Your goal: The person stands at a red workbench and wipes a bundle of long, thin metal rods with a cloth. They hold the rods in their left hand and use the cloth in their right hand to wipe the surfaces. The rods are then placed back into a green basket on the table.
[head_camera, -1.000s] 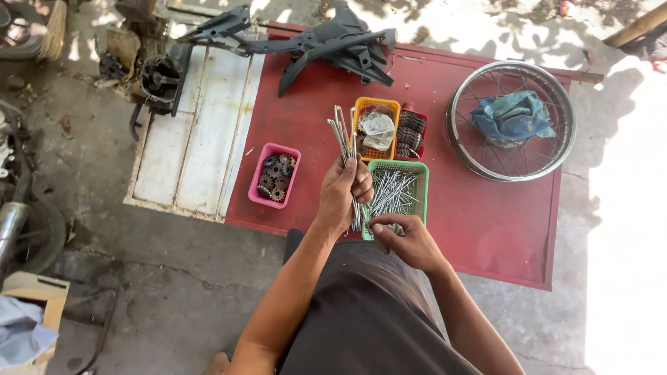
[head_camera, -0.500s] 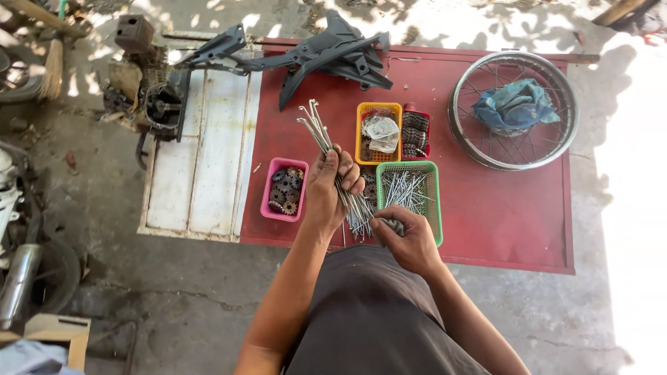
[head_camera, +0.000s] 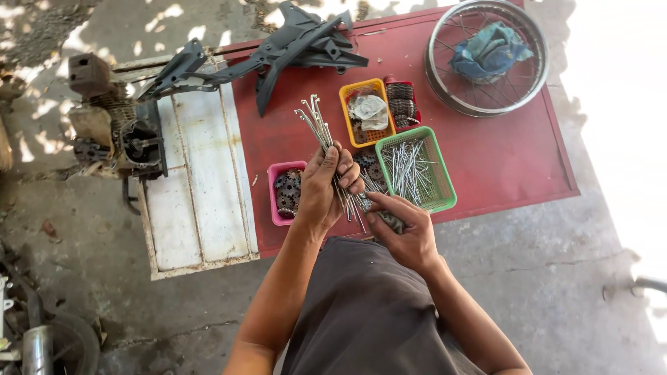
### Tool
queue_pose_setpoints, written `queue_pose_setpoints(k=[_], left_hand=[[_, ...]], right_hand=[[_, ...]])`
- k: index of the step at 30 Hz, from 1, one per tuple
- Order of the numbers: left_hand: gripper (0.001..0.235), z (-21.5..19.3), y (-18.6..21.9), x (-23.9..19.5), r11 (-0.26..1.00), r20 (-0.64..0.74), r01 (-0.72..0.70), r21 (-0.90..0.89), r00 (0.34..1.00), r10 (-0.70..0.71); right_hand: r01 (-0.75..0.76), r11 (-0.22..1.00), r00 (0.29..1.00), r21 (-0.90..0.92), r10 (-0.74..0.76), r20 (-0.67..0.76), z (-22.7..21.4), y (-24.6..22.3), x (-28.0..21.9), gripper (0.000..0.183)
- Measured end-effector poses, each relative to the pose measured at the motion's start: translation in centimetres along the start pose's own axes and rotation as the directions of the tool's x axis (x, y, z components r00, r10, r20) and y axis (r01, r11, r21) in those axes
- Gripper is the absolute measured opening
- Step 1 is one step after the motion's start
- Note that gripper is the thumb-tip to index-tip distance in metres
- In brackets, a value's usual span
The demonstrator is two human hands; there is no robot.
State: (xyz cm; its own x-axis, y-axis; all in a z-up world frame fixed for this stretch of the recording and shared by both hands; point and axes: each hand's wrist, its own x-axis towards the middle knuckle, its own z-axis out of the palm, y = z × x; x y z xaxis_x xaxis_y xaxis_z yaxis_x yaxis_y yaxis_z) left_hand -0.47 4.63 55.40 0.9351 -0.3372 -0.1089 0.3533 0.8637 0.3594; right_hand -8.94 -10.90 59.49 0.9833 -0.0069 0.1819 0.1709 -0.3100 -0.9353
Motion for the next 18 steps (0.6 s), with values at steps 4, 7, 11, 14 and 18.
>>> queue_pose_setpoints(k=[4,7,11,14,18], left_hand=[[0.010,0.6,-0.3,-0.4,1.000,-0.004,0.016,0.019,1.000,-0.016],[0.009,0.9,-1.2,-0.9,1.000,-0.015,-0.025,-0.003,1.000,0.025],[0.009,2.2,-3.2,-1.4,0.997,-0.027,-0.071,-0.019,0.997,0.070],[0.009,3.5,-5.6,-1.0,0.992,-0.034,-0.123,-0.038,0.992,0.122],[0.009,5.3,-9.1,0.3,0.980,-0.061,-0.195,-0.024,0.979,0.193]], right_hand=[[0.065,0.997,0.997,-0.049,-0.066,-0.030,-0.3,-0.2,-0.8,0.015],[0.110,0.994,0.994,-0.026,-0.110,-0.003,-1.1,-0.1,-1.1,0.018],[0.315,0.936,0.949,-0.157,-0.315,0.025,-3.0,0.0,-1.2,0.035],[0.345,0.914,0.934,-0.211,-0.356,-0.014,-5.2,0.7,-1.2,0.031],[0.234,0.969,0.972,-0.083,-0.235,0.004,-9.2,1.2,-0.6,0.026]])
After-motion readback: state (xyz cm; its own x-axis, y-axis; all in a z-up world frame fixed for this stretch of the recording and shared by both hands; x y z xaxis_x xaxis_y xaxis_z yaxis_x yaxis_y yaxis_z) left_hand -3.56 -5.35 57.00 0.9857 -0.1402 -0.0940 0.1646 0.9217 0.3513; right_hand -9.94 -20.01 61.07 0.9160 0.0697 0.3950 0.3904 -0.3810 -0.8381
